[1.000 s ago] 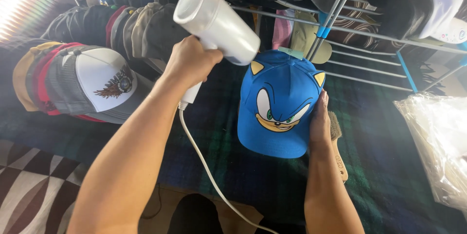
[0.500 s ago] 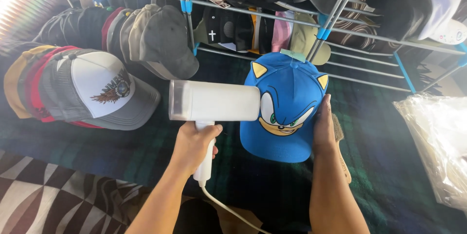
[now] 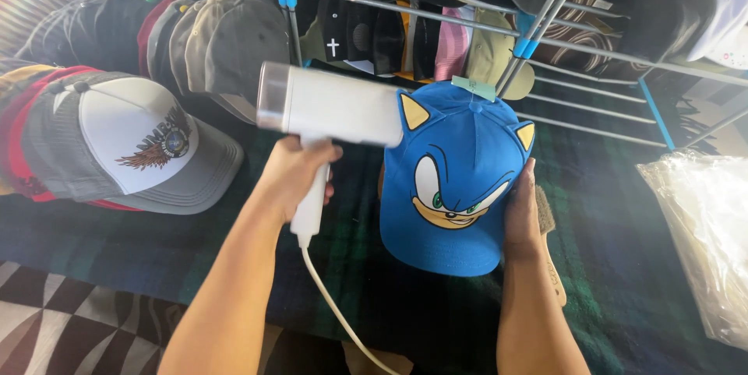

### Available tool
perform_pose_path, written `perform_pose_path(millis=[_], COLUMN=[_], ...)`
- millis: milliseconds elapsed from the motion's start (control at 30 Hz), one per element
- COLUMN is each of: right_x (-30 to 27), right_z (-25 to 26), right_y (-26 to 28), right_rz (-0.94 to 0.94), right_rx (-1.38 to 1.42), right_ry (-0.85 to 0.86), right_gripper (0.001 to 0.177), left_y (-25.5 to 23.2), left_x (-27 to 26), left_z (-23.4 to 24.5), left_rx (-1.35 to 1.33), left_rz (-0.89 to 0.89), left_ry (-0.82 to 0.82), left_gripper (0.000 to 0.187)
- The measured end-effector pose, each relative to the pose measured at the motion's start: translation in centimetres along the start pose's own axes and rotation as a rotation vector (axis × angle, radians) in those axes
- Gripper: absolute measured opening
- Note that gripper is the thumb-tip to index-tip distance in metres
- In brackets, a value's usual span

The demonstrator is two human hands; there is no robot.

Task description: Using a hair dryer and a brush to clean and shape a blue Sonic the Hedgehog themed cap before placing it on a hat block.

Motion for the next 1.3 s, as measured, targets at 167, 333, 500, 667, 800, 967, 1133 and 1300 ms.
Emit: perform_pose_path(millis=[167,333,500,667,800,967,1133,1300], right_x=[2.7,3.5,2.2,-1.7,1.5,6.9,-4.9,-16.2], right_z=[1.2,1.2,0.2,-2.3,0.3,4.9,4.8,2.0], right_y=[-2.4,-2.8,-1.4,2.1,-2.0,-6.9,-0.8,-1.0], right_rz=[0.020,0.067,0.050,0.006,0.066,0.315,0.565,0.878], right_rx=[0.048,0.076,-0.022,-0.216,-0.225,-0.070,-0.218,-0.554], right_ry=[0.028,0.100,0.013,-0.061,-0.110,-0.328,-0.484,0.654], right_gripper=[0.071,0.071,0.073,0.075,0.067,0.042,0.041,0.058], left_y=[-2.4,-2.5,-0.4,2.9,3.0,3.1,8.3,11.1], left_x=[3.5,7.4,10.1,9.7,3.7,-7.7,-14.6,-19.1], left_z=[-0.4,-1.0,-2.9,-3.7,-2.7,-0.7,-2.1,-5.4], left_rx=[0.021,0.068,0.066,-0.030,0.110,-0.213,-0.449,-0.538], left_rz=[0.003,0.049,0.174,0.134,-0.025,-0.127,-0.068,-0.195], left_ry=[0.085,0.133,0.141,0.052,-0.179,-0.309,-0.296,0.006], left_gripper=[0.036,0.027,0.029,0.032,0.045,0.038,0.043,0.042])
Point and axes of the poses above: each hand's wrist, its own x-axis towards the middle knuckle, its own z-axis out of the back of the hand, y = z × x, the point moved 1 cm from there along x, towards the middle knuckle, and after that the axes turned 6 degrees about -y, right-handed, at the moved point
